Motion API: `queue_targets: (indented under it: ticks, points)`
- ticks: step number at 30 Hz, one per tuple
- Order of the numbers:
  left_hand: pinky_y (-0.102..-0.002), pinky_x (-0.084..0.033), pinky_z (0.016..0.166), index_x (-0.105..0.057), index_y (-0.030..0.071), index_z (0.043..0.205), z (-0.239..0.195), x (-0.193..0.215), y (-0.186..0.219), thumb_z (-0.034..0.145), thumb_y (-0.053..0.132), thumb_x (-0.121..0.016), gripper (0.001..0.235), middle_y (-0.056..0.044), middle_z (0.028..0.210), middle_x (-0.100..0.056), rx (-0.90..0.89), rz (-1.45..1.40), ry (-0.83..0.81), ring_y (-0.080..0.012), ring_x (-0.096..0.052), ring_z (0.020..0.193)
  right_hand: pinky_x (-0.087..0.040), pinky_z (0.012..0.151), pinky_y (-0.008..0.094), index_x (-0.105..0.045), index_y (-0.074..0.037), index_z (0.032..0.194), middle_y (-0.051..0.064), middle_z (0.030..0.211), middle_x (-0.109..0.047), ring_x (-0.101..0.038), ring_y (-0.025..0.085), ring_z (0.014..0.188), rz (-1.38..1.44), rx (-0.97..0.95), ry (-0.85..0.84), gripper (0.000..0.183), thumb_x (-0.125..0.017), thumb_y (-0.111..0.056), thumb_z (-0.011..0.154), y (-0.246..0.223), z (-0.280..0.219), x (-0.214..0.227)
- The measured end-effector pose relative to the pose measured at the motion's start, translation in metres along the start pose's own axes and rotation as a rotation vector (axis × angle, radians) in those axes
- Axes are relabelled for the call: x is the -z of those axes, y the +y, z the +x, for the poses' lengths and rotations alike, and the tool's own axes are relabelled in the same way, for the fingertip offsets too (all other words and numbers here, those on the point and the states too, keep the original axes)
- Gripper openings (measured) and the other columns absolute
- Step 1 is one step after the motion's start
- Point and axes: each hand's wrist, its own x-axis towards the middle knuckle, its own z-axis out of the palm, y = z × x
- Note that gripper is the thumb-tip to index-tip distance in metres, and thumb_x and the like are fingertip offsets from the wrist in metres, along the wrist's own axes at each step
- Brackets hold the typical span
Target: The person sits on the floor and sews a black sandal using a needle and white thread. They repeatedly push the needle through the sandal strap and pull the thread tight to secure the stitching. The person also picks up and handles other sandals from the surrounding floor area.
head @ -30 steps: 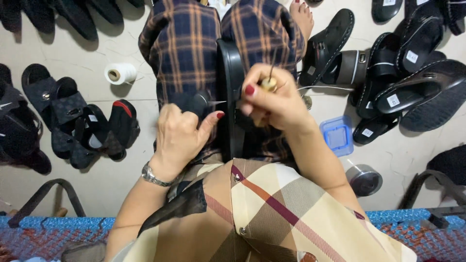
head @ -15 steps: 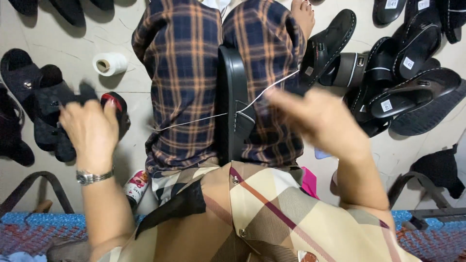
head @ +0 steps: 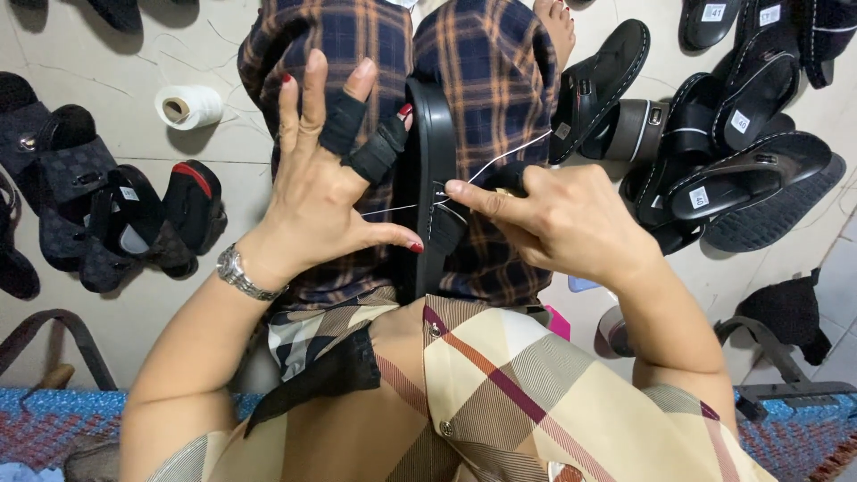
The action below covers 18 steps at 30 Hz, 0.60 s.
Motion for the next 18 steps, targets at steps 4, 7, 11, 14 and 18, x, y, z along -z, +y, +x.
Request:
queue_targets:
  ticks: [4,7,11,14,18]
  points:
    - [-0.074,0.0,0.122,-0.038,0.016,0.163,0.0,-0.002,-0.002,0.07,0.099,-0.074,0.13,-0.025,0.166,-0.011,-0.001,-0.006,0.011,-0.0489,0.01,0.148,-0.034,0.041,0.036,-0.048,-0.035,0.153,0.001,0.062,-0.039,-0.04,0.017,0.048,0.059,0.054,-0.009,0.057,-0.061,-0.022,0.099,0.01,0.001,-0.001]
    - [-0.075,-0.001,0.121,-0.04,0.016,0.163,0.001,-0.002,-0.002,0.071,0.099,-0.074,0.129,-0.025,0.165,-0.011,-0.005,-0.013,0.017,-0.049,0.01,0.147,-0.032,0.041,0.035,-0.047,-0.036,0.154,0.0,0.063,-0.039,-0.039,0.016,0.047,0.076,0.066,-0.012,0.057,-0.061,-0.022,0.1,0.012,0.002,-0.002]
    - [-0.077,0.001,0.117,-0.056,0.012,0.157,0.004,-0.004,-0.001,0.076,0.097,-0.065,0.118,-0.026,0.163,-0.018,-0.043,-0.035,0.082,-0.0486,0.011,0.144,-0.044,0.035,0.033,-0.053,-0.032,0.151,0.0,0.059,-0.046,-0.046,0.013,0.045,-0.059,0.015,-0.061,0.062,-0.068,-0.024,0.091,-0.007,0.009,0.018]
    - [-0.075,0.003,0.114,-0.063,0.01,0.153,0.008,-0.008,0.0,0.076,0.098,-0.066,0.117,-0.029,0.161,-0.027,-0.091,-0.019,0.117,-0.0558,0.002,0.142,-0.034,0.027,0.034,-0.049,-0.03,0.154,0.001,0.06,-0.043,-0.047,0.015,0.04,-0.163,-0.105,-0.187,0.062,-0.057,-0.021,0.093,-0.032,0.005,0.027]
    - [-0.07,0.007,0.123,-0.075,-0.001,0.081,0.002,-0.019,-0.012,0.075,0.104,-0.072,0.105,-0.021,0.17,-0.028,-0.126,-0.003,0.172,-0.0525,0.007,0.151,-0.038,0.033,0.036,-0.05,-0.029,0.153,0.0,0.061,-0.043,-0.052,0.019,0.047,-0.198,-0.046,-0.132,0.067,-0.062,-0.028,0.087,-0.03,0.003,0.012]
